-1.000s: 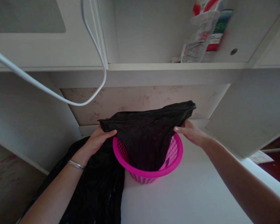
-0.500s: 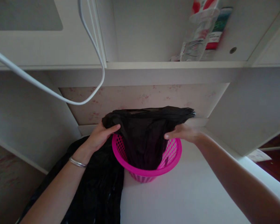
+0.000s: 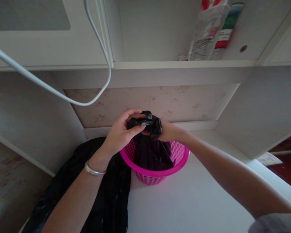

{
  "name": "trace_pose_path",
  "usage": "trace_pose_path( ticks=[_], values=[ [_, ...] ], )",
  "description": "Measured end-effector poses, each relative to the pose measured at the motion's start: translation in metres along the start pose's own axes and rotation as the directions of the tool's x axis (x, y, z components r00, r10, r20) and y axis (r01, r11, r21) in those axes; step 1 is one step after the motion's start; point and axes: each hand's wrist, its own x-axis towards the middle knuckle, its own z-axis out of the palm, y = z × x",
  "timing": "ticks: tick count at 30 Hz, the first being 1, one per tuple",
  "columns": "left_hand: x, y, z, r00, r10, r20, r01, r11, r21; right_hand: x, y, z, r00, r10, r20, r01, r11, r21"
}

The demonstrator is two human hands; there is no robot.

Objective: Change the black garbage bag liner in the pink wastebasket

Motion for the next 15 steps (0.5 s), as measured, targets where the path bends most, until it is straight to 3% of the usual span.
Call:
trace_pose_path(
  ticks=[6, 10, 15],
  values=[
    [-0.047, -0.031, -0.017, 0.968, -0.031, -0.25, 0.119, 0.931, 0.346, -0.004, -0.007, -0.022, 0.998, 0.039, 0.044, -0.031, 0.987, -0.157],
    [-0.06, -0.049, -0.017, 0.967, -0.103, -0.234, 0.203, 0.865, 0.458, -0.004, -0.022, -0.029, 0.996, 0.059, 0.062, -0.043, 0.97, -0.238],
    [-0.058, -0.05, -0.012, 0.953, -0.111, -0.28, 0.237, 0.85, 0.47, 0.001, -0.044, -0.044, 0.998, -0.052, -0.033, 0.039, 0.946, -0.321]
  ],
)
